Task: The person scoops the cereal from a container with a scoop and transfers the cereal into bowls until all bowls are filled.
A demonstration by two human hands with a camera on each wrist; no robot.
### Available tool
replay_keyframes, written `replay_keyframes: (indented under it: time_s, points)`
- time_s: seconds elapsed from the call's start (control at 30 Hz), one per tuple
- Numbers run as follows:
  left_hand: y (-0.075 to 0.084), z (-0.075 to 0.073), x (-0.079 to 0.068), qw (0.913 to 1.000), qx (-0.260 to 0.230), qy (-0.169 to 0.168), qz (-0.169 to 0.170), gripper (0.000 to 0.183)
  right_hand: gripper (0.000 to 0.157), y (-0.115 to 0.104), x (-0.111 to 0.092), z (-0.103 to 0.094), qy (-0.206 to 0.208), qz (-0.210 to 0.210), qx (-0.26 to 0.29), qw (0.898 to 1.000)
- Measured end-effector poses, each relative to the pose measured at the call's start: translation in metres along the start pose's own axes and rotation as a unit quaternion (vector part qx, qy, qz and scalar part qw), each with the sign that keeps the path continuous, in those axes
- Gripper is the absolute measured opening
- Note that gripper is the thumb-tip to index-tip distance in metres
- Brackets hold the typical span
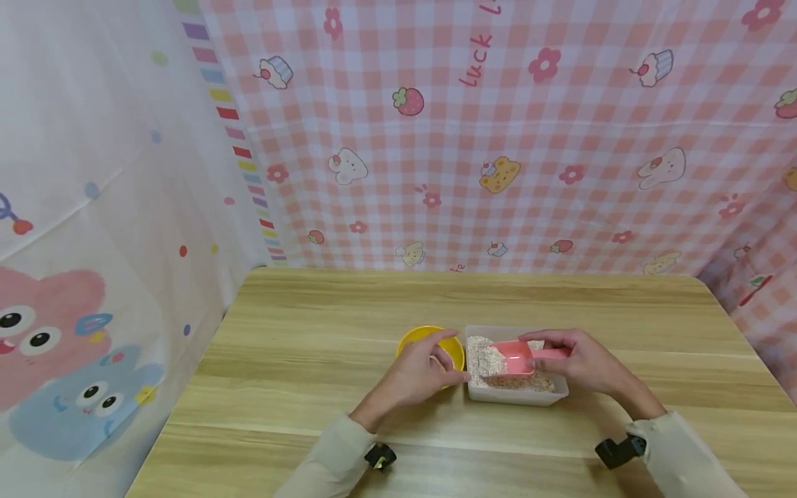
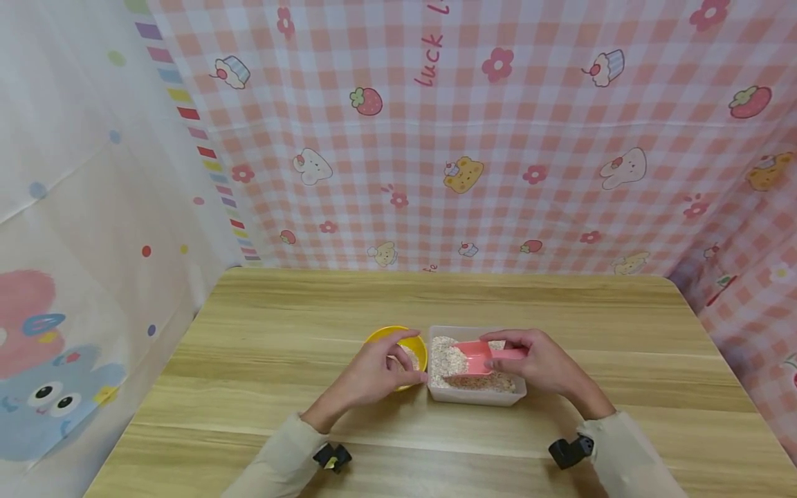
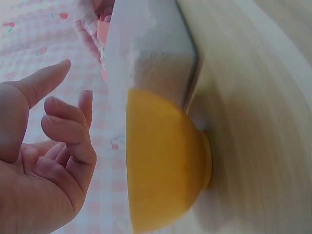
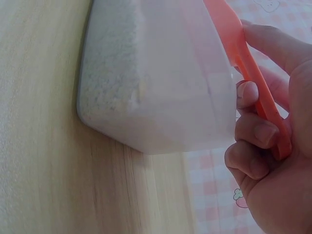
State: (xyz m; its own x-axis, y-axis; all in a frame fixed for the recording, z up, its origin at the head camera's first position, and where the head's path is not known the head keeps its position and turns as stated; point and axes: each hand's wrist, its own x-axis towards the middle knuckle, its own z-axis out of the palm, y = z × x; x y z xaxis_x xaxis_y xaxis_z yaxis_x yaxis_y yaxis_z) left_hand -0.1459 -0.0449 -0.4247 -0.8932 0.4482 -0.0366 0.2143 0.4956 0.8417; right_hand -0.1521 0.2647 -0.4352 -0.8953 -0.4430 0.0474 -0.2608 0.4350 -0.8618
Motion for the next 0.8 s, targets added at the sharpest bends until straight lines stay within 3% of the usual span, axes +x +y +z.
replay_keyframes:
  time_s: [0.37,0.67,0.8]
  points:
    - [-0.021,-0.027,-0.007,0.9979,-0.005,0.057,0.030,0.059,0.036,-0.002,0.001,0.001,0.004,0.009,0.003,1.000]
    - [-0.040,-0.034,-0.014,0.9952,-0.001,0.097,0.010,0.057,0.037,0.001,0.003,0.002,0.003,0.005,0.001,1.000]
    - [-0.048,-0.037,-0.017,0.9954,0.007,0.095,-0.008,0.063,0.037,0.001,0.004,0.002,0.003,0.012,0.001,1.000]
